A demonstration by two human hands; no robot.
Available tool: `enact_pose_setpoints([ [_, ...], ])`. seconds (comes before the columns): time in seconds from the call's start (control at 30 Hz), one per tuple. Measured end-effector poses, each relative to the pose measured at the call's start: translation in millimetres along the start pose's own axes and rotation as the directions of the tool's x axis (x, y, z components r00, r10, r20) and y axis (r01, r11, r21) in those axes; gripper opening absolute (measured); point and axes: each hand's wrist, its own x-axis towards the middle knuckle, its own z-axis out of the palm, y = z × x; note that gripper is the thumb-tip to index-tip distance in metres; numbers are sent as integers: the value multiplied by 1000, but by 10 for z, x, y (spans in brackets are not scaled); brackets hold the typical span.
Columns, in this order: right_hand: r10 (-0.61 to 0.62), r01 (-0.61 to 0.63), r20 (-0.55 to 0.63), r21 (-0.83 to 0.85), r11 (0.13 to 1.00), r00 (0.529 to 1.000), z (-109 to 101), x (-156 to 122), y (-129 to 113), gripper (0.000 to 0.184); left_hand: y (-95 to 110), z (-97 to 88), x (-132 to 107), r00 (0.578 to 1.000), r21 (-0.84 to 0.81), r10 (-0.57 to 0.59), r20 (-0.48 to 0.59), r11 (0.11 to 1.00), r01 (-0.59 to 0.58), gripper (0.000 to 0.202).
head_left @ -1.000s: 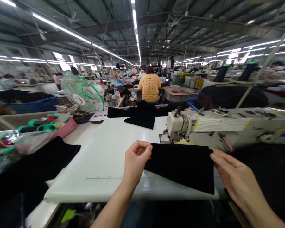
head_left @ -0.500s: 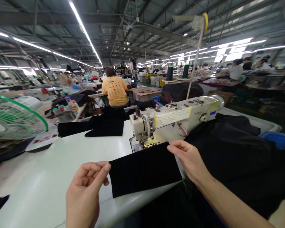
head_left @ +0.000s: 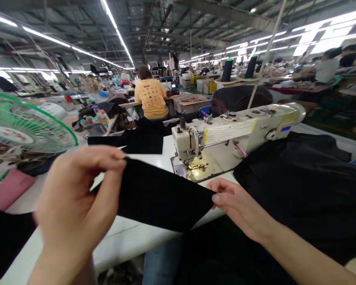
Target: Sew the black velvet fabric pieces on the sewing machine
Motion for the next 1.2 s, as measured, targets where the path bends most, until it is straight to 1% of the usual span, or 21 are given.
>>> enact_pose_setpoints([
  [0.03,42,-43,19,30,999,999,41,-29,61,22,-56,85,159,979,102,158,129,980,-172,8],
  [0.07,82,-82,19,41,996,996,66,-48,138,22,-164,208,295,934,142,211,287,955,-260,4],
  [0.1,115,-115,-2,23,993,993,71,-56,230,21,-315,363,395,868,162,187,460,944,-289,6],
  [0.13,134,-136,-40,-28,990,990,55,-53,333,20,-498,542,449,794,175,110,598,949,-263,9],
  [0.17,126,-136,-88,-109,985,988,21,-41,441,18,-696,733,453,717,166,41,696,962,-217,11],
  [0.2,85,-111,-132,-207,972,988,-27,-22,547,17,-894,924,411,659,147,-8,752,977,-155,13],
  [0.23,19,-70,-163,-310,948,986,-85,-2,645,17,-1079,1102,331,636,141,-26,771,981,-130,14],
  [0.27,-53,-22,-172,-409,912,984,-146,17,729,16,-1240,1259,226,627,140,-39,778,984,-113,15],
  [0.3,-115,23,-156,-497,868,981,-206,31,795,15,-1371,1386,110,633,139,-50,772,986,-91,16],
  [0.37,-187,99,-73,-635,766,980,-309,37,870,8,-1542,1549,-110,670,142,-64,740,988,-62,17],
  [0.43,-201,157,30,-739,655,979,-389,18,877,9,-1617,1608,-260,709,139,-74,701,990,-34,19],
  [0.5,-223,246,147,-812,529,964,-459,-10,842,14,-1642,1610,-331,736,129,-79,672,992,-12,19],
  [0.57,-256,394,317,-848,354,913,-529,-29,792,19,-1653,1603,-351,749,115,-81,657,993,6,19],
  [0.67,-253,593,573,-805,2,779,-618,-16,738,23,-1675,1635,-336,765,111,-107,635,993,47,18],
  [0.73,-231,624,648,-762,-174,726,-642,20,733,21,-1700,1695,-306,776,120,-149,614,988,94,18],
  [0.77,-234,623,662,-750,-224,712,-640,42,740,21,-1715,1734,-285,778,126,-173,604,985,121,19],
  [0.8,-247,618,667,-745,-252,704,-631,65,754,20,-1730,1774,-260,778,132,-196,597,980,146,19],
  [0.87,-291,600,652,-758,-256,700,-597,105,791,20,-1757,1848,-209,779,142,-230,583,973,181,21],
  [0.93,-335,590,629,-776,-223,702,-561,133,832,20,-1774,1896,-166,785,153,-248,568,969,195,23],
  [1.07,-365,606,611,-783,-143,703,-530,152,875,22,-1778,1917,-129,792,181,-253,556,967,182,24],
  [1.2,-375,621,617,-773,-127,692,-538,141,846,23,-1740,1913,-122,813,240,-240,530,962,128,22],
])
